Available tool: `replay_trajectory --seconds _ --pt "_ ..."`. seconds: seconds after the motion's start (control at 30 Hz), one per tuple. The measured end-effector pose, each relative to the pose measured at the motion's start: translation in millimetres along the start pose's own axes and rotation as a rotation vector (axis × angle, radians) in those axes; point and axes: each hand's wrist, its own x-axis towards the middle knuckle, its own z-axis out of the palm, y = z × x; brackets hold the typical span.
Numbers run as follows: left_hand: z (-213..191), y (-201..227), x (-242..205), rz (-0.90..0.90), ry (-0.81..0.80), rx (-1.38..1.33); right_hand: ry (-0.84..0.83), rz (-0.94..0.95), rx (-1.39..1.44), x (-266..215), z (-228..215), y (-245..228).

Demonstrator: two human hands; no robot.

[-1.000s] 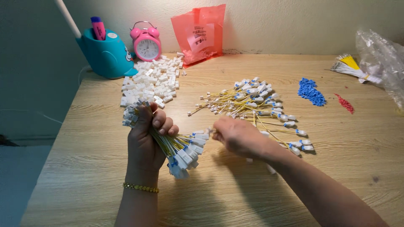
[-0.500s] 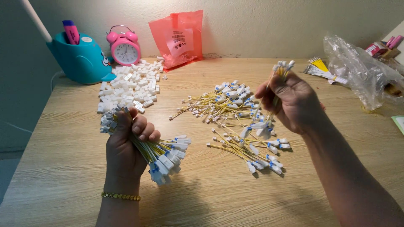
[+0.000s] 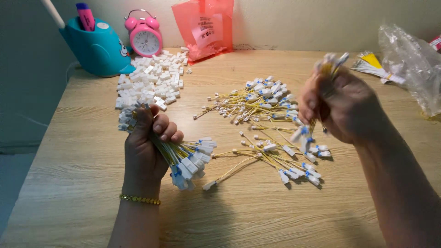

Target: Bundling small electronic components with wires and connectors by hand

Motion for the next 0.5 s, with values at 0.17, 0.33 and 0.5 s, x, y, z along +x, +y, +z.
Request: replay_trajectory --seconds 0.17,0.33,0.5 --pt "-3 -1 -2 0.015 0.002 -0.004 -0.197 0.358 -0.724 -19 61 52" --pt "-2 5 -1 0.019 0.0 0.011 -0.489 0.148 -1.354 -19 74 136" --pt "-4 3 0 0.008 0.001 0.003 -0.456 0.108 -1.465 -9 76 156"
